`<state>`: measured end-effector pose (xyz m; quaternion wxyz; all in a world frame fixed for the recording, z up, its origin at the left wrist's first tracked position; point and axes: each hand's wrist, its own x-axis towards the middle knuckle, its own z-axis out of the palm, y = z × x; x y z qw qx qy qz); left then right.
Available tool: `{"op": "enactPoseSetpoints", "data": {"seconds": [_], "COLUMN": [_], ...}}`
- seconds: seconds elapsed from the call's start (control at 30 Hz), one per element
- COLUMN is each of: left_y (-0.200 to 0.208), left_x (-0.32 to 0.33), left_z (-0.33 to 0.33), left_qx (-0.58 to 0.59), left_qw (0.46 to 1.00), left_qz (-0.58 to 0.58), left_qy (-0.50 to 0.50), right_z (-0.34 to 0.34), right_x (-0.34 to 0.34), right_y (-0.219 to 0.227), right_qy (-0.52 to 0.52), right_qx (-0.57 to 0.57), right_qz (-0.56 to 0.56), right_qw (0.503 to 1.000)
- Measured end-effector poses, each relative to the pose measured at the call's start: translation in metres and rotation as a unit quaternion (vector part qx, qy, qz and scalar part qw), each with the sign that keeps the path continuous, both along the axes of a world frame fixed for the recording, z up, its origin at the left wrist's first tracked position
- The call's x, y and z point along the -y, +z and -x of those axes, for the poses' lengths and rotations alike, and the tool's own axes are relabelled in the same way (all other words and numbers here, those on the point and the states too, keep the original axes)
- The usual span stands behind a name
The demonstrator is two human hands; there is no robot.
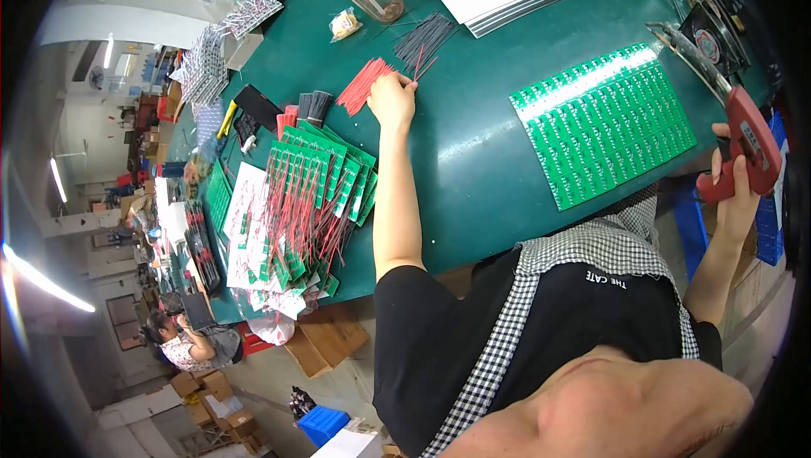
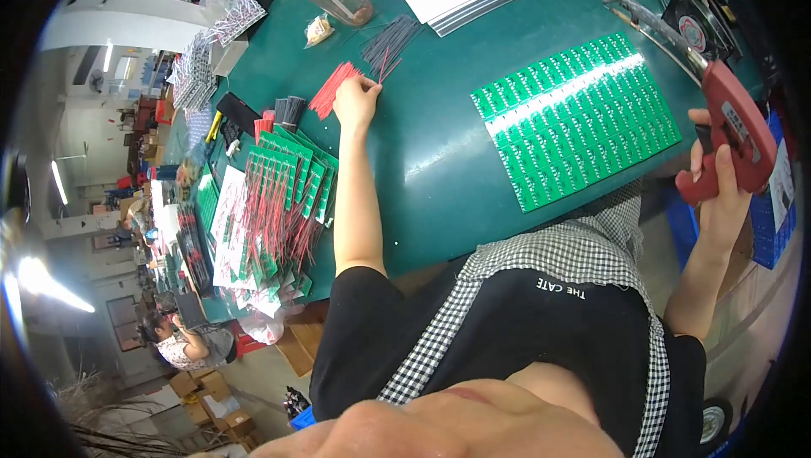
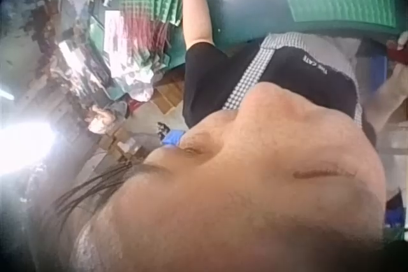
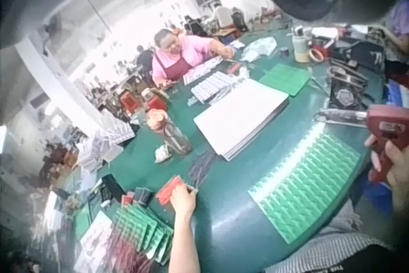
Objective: Applying adhesive using a glue gun to connect wires to LED panels on an assembly line.
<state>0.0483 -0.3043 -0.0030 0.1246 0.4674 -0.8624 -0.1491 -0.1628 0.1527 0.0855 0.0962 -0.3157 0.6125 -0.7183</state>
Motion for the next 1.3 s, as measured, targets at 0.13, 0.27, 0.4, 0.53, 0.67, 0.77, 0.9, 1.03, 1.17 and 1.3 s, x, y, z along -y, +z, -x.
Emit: {"op": "enactPoseSetpoints", "data": {"seconds": [0.13, 0.27, 0.4, 0.53, 0.67, 0.77, 0.9, 1.03, 1.17, 1.3], "left_y": [-0.008, 0.001, 0.025, 0.027, 0.026, 0.019, 0.014, 0.016, 0.027, 0.032], "left_x": [0.002, 0.008, 0.032, 0.050, 0.048, 0.058, 0.064, 0.064, 0.076, 0.077], "left_z": [-0.002, -0.023, -0.056, -0.069, -0.045, -0.030, -0.017, -0.016, -0.026, -0.029], "left_qx": [0.031, 0.080, 0.161, 0.190, 0.118, 0.192, 0.206, 0.170, 0.088, 0.076], "left_qw": [0.997, 0.971, 0.950, 0.946, 0.936, 0.932, 0.939, 0.945, 0.976, 0.980], "left_qz": [0.060, 0.195, 0.244, 0.232, 0.242, 0.213, 0.193, 0.211, 0.108, 0.098], "left_qy": [-0.025, -0.117, -0.113, -0.123, -0.226, -0.224, -0.196, -0.186, -0.170, -0.157], "right_z": [-0.011, -0.010, -0.012, -0.011, -0.018, -0.020, -0.024, -0.028, -0.028, -0.029], "right_x": [-0.011, -0.025, -0.027, -0.017, -0.019, -0.020, -0.019, -0.018, -0.019, -0.019], "right_y": [-0.014, -0.028, -0.035, -0.040, -0.046, -0.046, -0.045, -0.041, -0.044, -0.041], "right_qy": [-0.012, -0.011, -0.027, -0.029, -0.064, -0.029, -0.042, -0.038, -0.047, -0.056], "right_qx": [0.021, 0.056, 0.074, 0.046, 0.044, 0.083, 0.079, 0.082, 0.077, 0.081], "right_qz": [0.017, 0.031, 0.029, 0.012, 0.008, 0.023, 0.028, 0.022, 0.028, 0.024], "right_qw": [1.000, 0.998, 0.996, 0.998, 0.997, 0.996, 0.996, 0.996, 0.996, 0.995]}}
